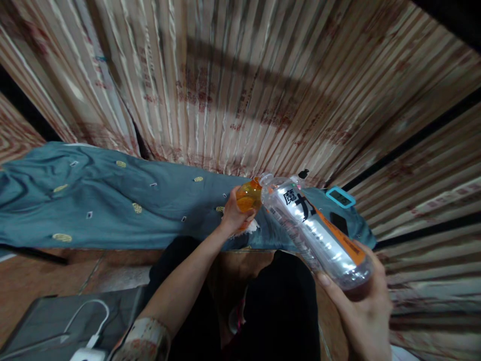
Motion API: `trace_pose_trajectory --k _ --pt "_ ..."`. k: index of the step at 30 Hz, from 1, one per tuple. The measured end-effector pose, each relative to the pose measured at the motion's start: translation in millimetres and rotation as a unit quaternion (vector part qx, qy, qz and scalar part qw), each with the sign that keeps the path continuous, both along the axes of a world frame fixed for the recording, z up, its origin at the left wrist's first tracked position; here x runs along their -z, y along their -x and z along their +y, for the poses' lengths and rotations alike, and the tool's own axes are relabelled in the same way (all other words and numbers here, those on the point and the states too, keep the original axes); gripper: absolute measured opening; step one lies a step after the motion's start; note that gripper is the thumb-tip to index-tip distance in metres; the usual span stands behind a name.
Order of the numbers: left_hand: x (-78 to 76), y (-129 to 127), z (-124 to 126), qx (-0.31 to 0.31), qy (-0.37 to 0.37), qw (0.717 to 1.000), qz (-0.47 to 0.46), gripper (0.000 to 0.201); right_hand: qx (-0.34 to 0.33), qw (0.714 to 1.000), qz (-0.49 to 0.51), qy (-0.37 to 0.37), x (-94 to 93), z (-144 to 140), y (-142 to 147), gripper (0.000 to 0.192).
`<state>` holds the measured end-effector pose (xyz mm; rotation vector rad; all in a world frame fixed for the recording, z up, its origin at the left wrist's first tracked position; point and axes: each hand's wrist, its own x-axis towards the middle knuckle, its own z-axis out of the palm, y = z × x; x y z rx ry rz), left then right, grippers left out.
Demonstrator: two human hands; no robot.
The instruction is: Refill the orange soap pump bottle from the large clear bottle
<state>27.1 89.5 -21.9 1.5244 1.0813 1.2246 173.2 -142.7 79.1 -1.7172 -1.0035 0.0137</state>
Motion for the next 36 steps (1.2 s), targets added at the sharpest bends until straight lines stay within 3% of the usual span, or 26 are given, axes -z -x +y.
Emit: trace_pose_trajectory --k 6,36 --pt "5.2 0.1 2.3 0.007 -0.012 1.000 -0.020 0.087 0.002 1.000 -0.010 -0.002 1.3 -1.4 1.2 0.090" --pt "0.8 0.1 -0.8 -0.006 -0.005 1.000 0.019 0.085 0.014 0.998 -0.055 0.014 -5.8 1.3 -2.2 0.094"
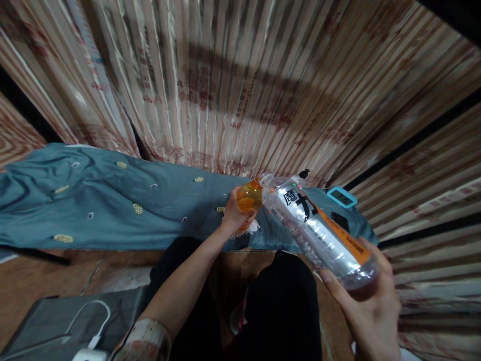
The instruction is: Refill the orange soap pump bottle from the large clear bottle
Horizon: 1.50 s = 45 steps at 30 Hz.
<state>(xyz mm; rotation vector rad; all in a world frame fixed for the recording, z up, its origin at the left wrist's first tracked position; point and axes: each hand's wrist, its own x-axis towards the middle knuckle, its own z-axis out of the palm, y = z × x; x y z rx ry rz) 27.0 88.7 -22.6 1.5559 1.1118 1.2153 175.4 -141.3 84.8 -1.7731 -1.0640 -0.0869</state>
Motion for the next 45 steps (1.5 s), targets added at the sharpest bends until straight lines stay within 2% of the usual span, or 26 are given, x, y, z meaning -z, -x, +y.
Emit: trace_pose_trajectory --k 8,18,37,45 --pt "-2.8 0.5 -0.8 -0.003 0.005 1.000 0.002 0.086 -0.009 1.000 0.006 -0.001 2.6 0.1 -2.3 0.093" --pt "4.7 -2.0 2.8 -0.010 -0.003 1.000 -0.021 0.085 -0.021 1.000 0.014 -0.005 0.9 -1.8 -2.2 0.093" --pt "-1.4 0.9 0.0 -0.008 0.007 1.000 -0.004 0.085 -0.010 1.000 -0.002 0.007 -0.4 -0.4 -3.8 0.093" --pt "4.1 -1.1 2.8 -0.007 -0.004 1.000 -0.025 0.086 -0.022 1.000 0.020 0.000 -0.6 -0.5 -2.7 0.094"
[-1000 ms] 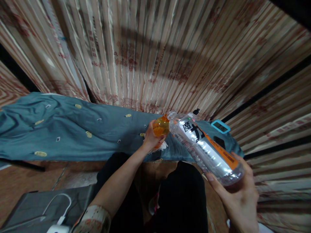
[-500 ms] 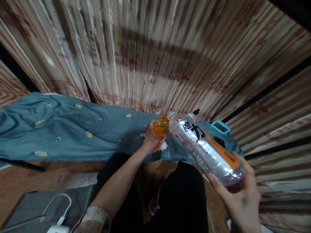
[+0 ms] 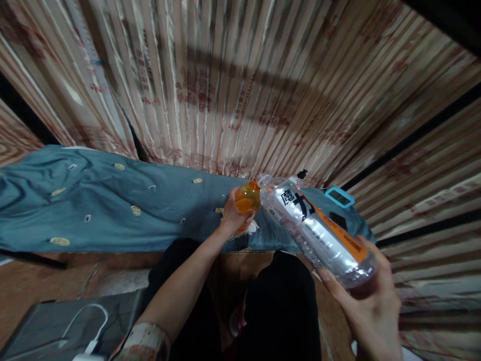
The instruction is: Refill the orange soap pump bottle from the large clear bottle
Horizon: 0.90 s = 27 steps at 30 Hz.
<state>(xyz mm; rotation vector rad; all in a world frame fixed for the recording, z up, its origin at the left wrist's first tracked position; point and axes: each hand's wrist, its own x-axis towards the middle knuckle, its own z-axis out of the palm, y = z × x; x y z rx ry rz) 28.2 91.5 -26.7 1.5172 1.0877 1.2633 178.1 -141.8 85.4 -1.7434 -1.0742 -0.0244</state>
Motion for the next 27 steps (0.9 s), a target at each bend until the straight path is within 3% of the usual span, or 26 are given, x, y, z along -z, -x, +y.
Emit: trace_pose_trajectory --k 27 --pt "-5.1 -0.1 -2.8 0.001 -0.002 1.000 0.003 0.084 0.012 1.000 -0.028 0.001 -3.8 1.5 -1.1 0.093"
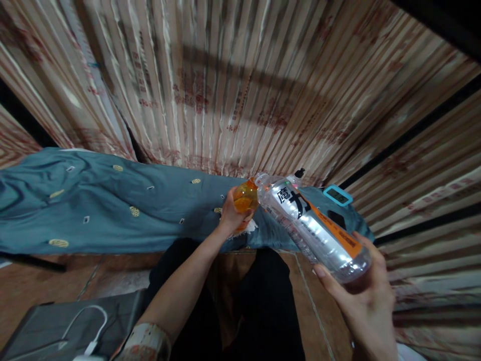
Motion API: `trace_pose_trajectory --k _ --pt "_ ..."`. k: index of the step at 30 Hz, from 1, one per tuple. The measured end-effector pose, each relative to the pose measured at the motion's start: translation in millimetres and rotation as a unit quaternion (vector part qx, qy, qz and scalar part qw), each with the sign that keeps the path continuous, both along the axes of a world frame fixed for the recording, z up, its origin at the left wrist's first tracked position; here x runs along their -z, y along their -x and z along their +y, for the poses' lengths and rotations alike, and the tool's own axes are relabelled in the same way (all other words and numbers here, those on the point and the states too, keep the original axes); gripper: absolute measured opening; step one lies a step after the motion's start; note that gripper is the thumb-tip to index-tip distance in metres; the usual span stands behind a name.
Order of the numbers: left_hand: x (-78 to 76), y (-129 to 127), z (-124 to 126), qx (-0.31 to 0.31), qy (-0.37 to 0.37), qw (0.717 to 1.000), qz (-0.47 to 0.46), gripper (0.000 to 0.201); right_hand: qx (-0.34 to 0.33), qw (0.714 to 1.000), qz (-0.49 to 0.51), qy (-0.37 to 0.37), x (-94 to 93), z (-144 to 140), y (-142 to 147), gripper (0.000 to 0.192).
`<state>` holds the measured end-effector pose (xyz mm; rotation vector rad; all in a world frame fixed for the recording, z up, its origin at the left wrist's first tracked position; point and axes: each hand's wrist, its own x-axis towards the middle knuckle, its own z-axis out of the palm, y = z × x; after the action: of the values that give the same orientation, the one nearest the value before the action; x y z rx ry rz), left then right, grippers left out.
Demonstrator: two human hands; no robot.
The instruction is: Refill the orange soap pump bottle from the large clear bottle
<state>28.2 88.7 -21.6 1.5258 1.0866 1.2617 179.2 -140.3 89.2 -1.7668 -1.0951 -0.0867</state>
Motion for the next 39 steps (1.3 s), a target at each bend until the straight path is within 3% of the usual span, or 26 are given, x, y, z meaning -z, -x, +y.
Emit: trace_pose_trajectory --k 22,33,39 --pt "0.1 -7 -2 -0.016 0.009 1.000 0.005 0.087 0.012 1.000 -0.026 -0.007 2.3 -1 2 0.094" --pt "5.0 -11 0 -0.031 0.003 0.999 -0.016 0.089 -0.014 1.000 0.021 -0.006 8.4 1 -5 0.097" --pt "6.9 -11 1 -0.032 -0.012 0.999 -0.021 0.081 -0.024 0.999 0.041 -0.005 11.2 0 -8 0.099"
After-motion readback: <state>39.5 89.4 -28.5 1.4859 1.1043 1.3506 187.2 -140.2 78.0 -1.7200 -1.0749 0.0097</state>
